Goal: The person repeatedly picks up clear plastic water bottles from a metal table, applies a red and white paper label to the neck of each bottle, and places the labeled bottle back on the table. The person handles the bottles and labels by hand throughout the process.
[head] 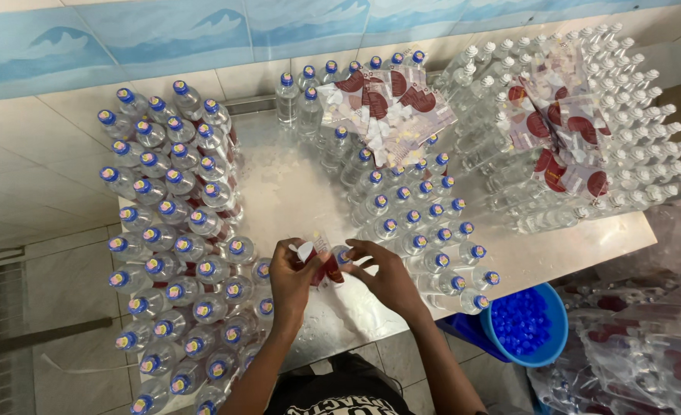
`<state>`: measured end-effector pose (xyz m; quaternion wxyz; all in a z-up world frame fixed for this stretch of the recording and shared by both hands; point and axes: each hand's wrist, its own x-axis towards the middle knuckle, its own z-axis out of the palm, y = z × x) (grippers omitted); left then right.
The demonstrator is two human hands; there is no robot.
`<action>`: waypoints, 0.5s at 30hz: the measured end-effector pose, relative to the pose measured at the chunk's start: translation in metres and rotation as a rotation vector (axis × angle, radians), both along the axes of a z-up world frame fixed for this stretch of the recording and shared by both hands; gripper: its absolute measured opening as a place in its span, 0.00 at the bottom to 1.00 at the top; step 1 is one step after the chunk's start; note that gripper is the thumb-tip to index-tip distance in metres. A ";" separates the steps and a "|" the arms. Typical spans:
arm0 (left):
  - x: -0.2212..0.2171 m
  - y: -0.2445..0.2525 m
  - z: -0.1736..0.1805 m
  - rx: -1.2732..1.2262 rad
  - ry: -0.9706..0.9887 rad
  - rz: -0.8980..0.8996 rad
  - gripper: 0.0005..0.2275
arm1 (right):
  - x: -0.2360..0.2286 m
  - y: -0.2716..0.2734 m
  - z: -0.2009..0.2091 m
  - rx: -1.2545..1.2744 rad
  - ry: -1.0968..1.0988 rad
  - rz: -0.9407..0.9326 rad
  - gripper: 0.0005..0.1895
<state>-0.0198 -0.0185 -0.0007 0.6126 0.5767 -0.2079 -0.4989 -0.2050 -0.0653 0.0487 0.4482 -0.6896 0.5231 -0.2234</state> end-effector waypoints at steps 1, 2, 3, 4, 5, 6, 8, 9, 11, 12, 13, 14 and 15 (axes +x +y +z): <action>-0.005 -0.001 0.002 0.000 0.004 -0.004 0.19 | 0.003 0.002 -0.009 0.000 0.004 -0.004 0.29; -0.011 -0.002 0.004 0.008 0.000 -0.035 0.21 | 0.007 0.003 -0.019 -0.061 -0.060 -0.016 0.28; -0.016 -0.004 0.007 0.017 -0.004 -0.065 0.22 | 0.010 0.004 -0.028 -0.122 -0.122 -0.027 0.27; -0.018 -0.003 0.007 0.014 -0.003 -0.066 0.22 | 0.004 0.003 -0.040 -0.125 -0.121 -0.028 0.27; -0.020 -0.002 0.007 -0.015 -0.056 -0.119 0.26 | -0.001 0.003 -0.051 -0.159 -0.115 -0.092 0.21; -0.022 0.001 0.007 -0.042 -0.109 -0.170 0.30 | -0.007 0.003 -0.063 -0.190 -0.109 -0.153 0.15; -0.024 0.014 0.000 -0.129 -0.094 -0.193 0.29 | -0.017 0.003 -0.063 -0.193 -0.097 -0.188 0.14; -0.025 0.020 -0.003 -0.218 -0.081 -0.219 0.31 | -0.022 0.004 -0.063 -0.198 -0.086 -0.224 0.13; -0.026 0.022 -0.009 -0.197 -0.035 -0.192 0.26 | -0.022 0.004 -0.045 -0.172 -0.107 -0.204 0.12; -0.027 0.024 -0.012 -0.174 0.011 -0.159 0.22 | -0.022 0.005 -0.036 -0.145 -0.127 -0.178 0.11; -0.028 0.024 -0.025 -0.170 0.013 -0.158 0.22 | -0.026 0.009 -0.042 -0.141 -0.126 -0.178 0.11; -0.029 0.021 -0.037 -0.062 0.051 -0.179 0.18 | -0.030 0.010 -0.046 -0.097 -0.149 -0.142 0.17; -0.030 0.019 -0.049 0.046 0.090 -0.200 0.17 | -0.034 0.011 -0.051 -0.054 -0.173 -0.107 0.23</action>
